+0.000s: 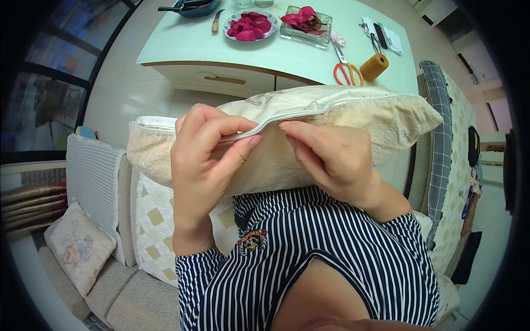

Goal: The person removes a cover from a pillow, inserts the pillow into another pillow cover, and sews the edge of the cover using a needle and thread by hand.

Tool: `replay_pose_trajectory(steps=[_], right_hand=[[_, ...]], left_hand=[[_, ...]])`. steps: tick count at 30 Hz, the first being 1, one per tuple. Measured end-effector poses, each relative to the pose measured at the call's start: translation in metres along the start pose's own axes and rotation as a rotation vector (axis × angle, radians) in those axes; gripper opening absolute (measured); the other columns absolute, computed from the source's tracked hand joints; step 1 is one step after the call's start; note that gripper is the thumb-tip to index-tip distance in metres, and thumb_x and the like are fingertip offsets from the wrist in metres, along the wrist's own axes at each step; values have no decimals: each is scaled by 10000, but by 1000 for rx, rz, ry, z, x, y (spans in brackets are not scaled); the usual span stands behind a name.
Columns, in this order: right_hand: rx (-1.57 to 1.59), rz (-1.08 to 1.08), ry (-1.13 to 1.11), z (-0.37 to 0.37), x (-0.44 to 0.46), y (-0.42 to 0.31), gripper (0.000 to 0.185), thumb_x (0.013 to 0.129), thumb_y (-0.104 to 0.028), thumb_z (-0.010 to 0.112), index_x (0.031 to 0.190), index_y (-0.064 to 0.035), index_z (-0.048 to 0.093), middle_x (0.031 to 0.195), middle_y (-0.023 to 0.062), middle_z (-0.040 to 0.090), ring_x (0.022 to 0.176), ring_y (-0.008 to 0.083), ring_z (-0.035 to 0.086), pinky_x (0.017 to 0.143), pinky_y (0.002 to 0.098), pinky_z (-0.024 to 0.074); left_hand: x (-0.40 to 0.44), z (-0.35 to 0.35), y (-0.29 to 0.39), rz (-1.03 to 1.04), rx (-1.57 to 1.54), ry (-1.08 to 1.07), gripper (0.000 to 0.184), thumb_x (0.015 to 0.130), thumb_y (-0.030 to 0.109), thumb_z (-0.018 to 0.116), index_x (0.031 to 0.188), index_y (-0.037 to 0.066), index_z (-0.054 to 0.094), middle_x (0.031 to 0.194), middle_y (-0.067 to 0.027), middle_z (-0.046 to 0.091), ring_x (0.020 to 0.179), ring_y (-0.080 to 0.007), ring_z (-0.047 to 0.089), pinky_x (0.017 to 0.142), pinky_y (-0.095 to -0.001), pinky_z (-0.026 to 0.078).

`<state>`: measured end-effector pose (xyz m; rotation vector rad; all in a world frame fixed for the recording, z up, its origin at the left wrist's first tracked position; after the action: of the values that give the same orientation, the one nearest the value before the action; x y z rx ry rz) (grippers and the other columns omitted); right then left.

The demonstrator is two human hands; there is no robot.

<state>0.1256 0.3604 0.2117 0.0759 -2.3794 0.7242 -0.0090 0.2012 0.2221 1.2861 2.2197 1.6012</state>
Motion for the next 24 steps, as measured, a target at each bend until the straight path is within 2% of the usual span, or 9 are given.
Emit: replay_pose_trajectory(steps=[2,7,9,11,14,17,19,23,24], right_hand=[[-43,-26,30,3,1,-1,282,802,-38,732,1083,-32,705,705,71,675,597,212,676,514,328,527],[-44,-68,64,8,1,1,294,802,-39,732,1093,-30,698,690,68,668,578,211,667,500,332,521],[-40,-92,83,8,1,0,304,801,-38,733,1103,-28,695,688,65,667,570,208,663,494,330,518],[-15,-43,-16,5,2,-3,367,793,53,721,1152,-15,692,712,82,668,578,213,660,524,317,507],[-15,-105,-11,6,1,-2,420,777,64,730,1187,-12,678,685,74,650,559,203,645,510,315,495],[-2,-136,7,10,-2,1,461,769,74,733,1217,-10,662,683,70,647,557,199,643,507,314,497],[12,-142,7,12,-3,3,467,772,75,731,1225,-8,656,690,70,650,561,201,645,508,316,500],[19,-166,8,14,-4,7,485,778,76,727,1247,-9,639,728,75,671,578,205,655,513,320,509],[19,-166,8,15,-4,7,485,778,76,727,1247,-9,639,728,75,671,578,205,655,513,320,509]], left_hand=[[-4,0,1,57,90,34,180,775,58,801,941,54,732,828,-20,586,794,-161,567,771,-299,426],[-4,3,7,271,286,100,208,751,50,783,947,99,734,803,-2,588,769,-184,568,843,-353,372],[-5,3,8,263,281,104,206,751,53,787,946,99,736,805,-3,589,772,-185,563,837,-348,375],[-6,2,8,255,276,109,205,751,56,791,944,98,737,806,-4,590,774,-187,557,831,-344,378],[-9,-2,4,101,157,131,154,789,-36,781,923,22,732,880,-37,591,809,-128,587,674,-238,494],[-10,-3,5,114,213,118,139,789,-27,785,907,18,728,879,-38,593,814,-135,588,684,-246,489],[-9,-3,4,124,223,145,178,763,76,807,928,100,745,806,-8,594,809,-187,542,833,-331,386],[-9,-3,5,133,227,145,179,762,79,808,927,97,743,803,-6,593,800,-182,548,829,-327,382],[-9,-3,6,125,223,119,168,770,40,802,924,62,738,826,-19,594,812,-162,557,761,-292,424]])
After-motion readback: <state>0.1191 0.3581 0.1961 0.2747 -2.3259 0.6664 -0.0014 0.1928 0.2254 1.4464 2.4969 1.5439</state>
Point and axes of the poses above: each hand's wrist, its own x-axis towards the middle knuckle, its own z-axis out of the palm, y = z × x, the point moved 2 cm from there along x, towards the middle knuckle
